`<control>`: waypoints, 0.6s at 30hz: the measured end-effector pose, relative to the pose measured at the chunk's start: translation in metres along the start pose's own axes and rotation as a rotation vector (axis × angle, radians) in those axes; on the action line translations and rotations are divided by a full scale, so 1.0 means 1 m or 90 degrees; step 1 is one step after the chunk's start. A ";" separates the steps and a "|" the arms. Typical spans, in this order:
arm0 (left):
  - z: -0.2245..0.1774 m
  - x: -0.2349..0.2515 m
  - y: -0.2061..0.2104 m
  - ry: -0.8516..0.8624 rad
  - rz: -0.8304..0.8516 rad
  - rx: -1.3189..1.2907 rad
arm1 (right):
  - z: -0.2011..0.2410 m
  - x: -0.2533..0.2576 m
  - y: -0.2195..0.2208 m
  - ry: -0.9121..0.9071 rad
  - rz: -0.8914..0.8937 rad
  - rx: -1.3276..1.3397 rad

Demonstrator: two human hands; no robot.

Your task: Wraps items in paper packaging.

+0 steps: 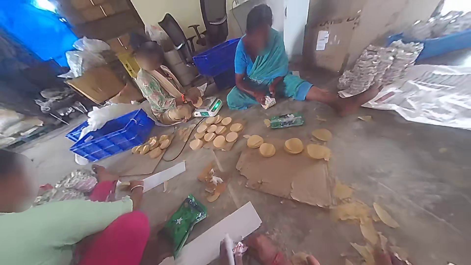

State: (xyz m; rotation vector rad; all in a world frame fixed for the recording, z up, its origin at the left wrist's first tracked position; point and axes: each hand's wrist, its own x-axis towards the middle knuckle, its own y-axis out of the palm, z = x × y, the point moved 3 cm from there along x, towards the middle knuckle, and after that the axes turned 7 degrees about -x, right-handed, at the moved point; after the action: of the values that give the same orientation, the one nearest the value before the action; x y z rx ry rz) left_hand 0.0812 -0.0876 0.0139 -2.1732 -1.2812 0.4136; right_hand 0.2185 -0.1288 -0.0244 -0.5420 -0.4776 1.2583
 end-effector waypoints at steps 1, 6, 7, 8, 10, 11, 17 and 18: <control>0.013 0.004 0.007 0.146 -0.011 0.060 | 0.003 -0.001 -0.001 0.014 0.023 -0.009; 0.011 0.006 0.011 0.275 0.026 0.251 | 0.009 -0.003 0.000 0.042 0.013 -0.017; 0.004 0.004 0.009 0.253 0.058 0.272 | 0.010 -0.004 0.000 0.041 0.011 -0.017; -0.001 0.004 0.008 0.226 0.087 0.299 | 0.011 -0.004 0.001 0.044 0.016 -0.021; -0.005 0.005 0.008 0.180 0.128 0.377 | 0.013 -0.003 0.003 0.061 0.032 -0.029; -0.005 0.005 0.010 0.161 0.138 0.419 | 0.015 -0.003 0.003 0.076 0.051 -0.036; -0.001 0.005 0.007 0.064 0.151 0.410 | 0.031 0.001 0.004 0.113 0.094 -0.062; 0.004 0.004 0.004 0.090 0.147 0.363 | 0.027 0.002 0.004 0.101 0.104 -0.062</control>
State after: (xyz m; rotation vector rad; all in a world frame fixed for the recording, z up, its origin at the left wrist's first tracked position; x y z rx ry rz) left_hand 0.0837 -0.0845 0.0080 -1.8191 -0.7210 0.6186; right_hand 0.1995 -0.1231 -0.0051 -0.7690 -0.3681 1.3394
